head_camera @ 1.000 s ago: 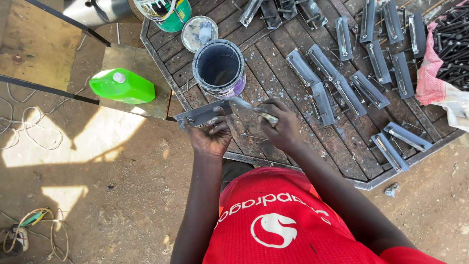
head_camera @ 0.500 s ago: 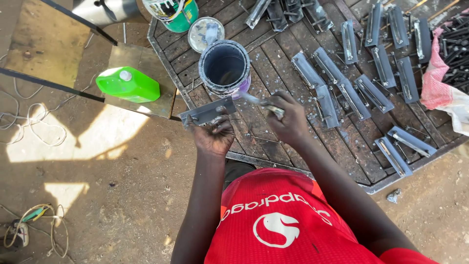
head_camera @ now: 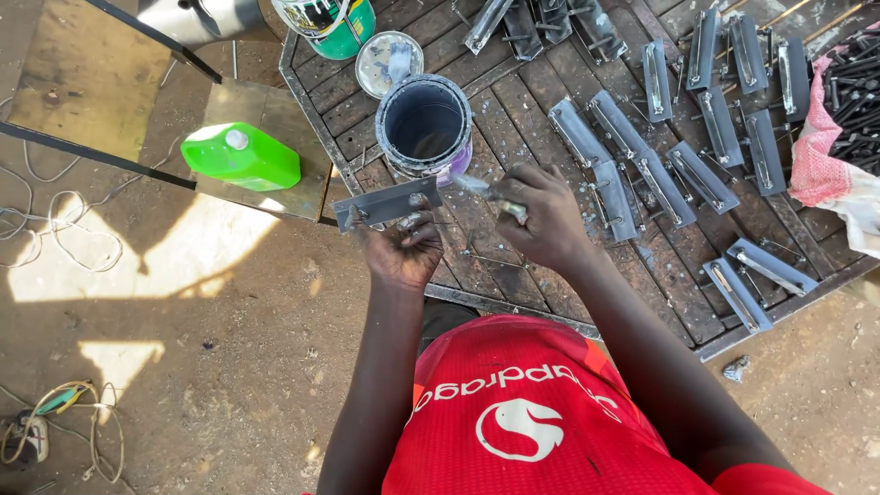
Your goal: Painting small metal brackets with black paint using a brush
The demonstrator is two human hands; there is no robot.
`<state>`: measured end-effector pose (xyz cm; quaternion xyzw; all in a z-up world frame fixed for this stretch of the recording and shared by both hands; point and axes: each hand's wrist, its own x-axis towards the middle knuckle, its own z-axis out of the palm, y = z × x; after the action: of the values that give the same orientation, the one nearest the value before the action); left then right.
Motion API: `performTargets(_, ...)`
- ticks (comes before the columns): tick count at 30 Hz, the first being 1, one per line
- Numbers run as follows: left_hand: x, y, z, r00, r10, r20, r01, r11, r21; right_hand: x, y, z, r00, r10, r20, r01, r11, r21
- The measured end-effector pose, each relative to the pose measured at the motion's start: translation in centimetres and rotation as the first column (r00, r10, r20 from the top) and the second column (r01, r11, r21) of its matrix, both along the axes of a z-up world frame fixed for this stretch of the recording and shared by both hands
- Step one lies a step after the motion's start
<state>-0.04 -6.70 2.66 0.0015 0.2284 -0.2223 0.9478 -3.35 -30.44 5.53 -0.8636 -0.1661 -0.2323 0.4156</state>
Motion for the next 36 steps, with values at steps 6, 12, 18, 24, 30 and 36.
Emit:
performTargets(6, -0.4, -1.0, 1.9, 0.999, -0.047, -0.004, 0.047, 0.999, 0.01, 0.6, 2.5, 1.2, 0.998, 0.068, 0.0, -0.067, 0.995, 0.067)
performTargets(12, -0.2, -0.3, 1.4, 1.0, -0.021, 0.012, 0.02, 1.0, 0.023, 0.0, 1.3, 1.9, 0.998, 0.01, -0.068, 0.006, 0.972, 0.234)
performTargets(18, -0.1, -0.8, 4.5, 0.999, -0.049, 0.008, 0.049, 0.999, -0.001, 0.8, 3.8, 2.8, 0.992, 0.1, -0.075, -0.052, 0.874, 0.483)
performTargets(24, -0.3, -0.8, 4.2, 1.0, -0.004, -0.024, 0.003, 1.0, -0.026, 0.7, 3.2, 0.9, 0.987, 0.097, -0.131, -0.019, 0.868, 0.496)
performTargets(30, 0.3, 0.9, 0.0, 0.999, 0.035, 0.039, -0.034, 0.999, -0.004, -0.7, 1.8, 0.9, 0.99, 0.005, -0.138, 0.06, 0.887, 0.458)
performTargets(36, 0.3, 0.0, 3.5, 0.998, -0.042, 0.051, 0.044, 0.998, -0.049, -0.1, 4.9, 1.2, 0.982, 0.04, -0.182, 0.056, 0.867, 0.494)
